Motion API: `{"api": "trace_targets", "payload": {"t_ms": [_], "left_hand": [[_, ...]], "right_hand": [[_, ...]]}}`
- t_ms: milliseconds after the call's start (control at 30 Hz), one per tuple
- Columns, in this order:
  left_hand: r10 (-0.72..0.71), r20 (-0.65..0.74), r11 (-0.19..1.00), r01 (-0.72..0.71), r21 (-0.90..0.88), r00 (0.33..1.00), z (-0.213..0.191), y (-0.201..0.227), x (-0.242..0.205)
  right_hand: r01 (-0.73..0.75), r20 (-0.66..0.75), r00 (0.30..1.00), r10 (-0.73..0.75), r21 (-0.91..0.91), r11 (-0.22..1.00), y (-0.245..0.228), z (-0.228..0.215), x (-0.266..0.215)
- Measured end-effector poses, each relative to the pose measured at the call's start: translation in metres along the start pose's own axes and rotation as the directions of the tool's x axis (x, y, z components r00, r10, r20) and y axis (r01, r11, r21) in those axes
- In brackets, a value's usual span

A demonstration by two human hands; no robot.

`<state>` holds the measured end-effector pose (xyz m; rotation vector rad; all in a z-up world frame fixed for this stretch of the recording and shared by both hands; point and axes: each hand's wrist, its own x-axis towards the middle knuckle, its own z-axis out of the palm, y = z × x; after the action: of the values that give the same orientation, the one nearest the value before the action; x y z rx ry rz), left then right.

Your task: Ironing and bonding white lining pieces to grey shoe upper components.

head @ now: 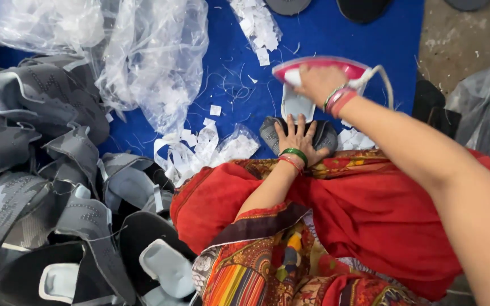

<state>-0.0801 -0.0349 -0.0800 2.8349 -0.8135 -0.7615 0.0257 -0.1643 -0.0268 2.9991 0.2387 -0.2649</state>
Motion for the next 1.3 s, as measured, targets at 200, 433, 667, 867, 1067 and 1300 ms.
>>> {"api": "trace_targets", "payload": {"t_ms": [200,433,667,867,1067,1300], "left_hand": [[0.003,-0.008,1.000,-0.003,0.004,1.000,0.002,0.005,-0.001],[0.029,-0.059,0.999,-0.028,0.019,0.998,0.009,-0.001,0.008],[0.023,0.013,1.000,-0.023,0.020,1.000,-0.006,-0.001,-0.001],[0.048,-0.039,0.999,-0.048,-0.008,0.998,0.002,-0.002,0.003],[0.037,0.021,0.999,-0.037,0.025,0.999,0.001,-0.004,0.006],[0.105,0.027,0.976,-0.098,-0.195,0.994,-0.041,-0.044,0.030]], "right_hand": [[-0.031,-0.056,0.998,0.036,0.084,0.996,0.022,0.023,0.018],[-0.003,-0.539,0.695,0.476,0.659,0.752,0.087,0.032,0.027],[0.053,-0.483,0.633,0.605,0.807,0.588,0.067,0.076,-0.011],[-0.087,-0.563,0.506,0.654,0.721,0.688,0.040,0.099,-0.036],[0.068,-0.450,0.886,0.108,0.358,0.931,-0.032,0.093,-0.043],[-0.036,0.373,0.900,-0.226,0.579,0.814,0.020,0.055,-0.007]]}}
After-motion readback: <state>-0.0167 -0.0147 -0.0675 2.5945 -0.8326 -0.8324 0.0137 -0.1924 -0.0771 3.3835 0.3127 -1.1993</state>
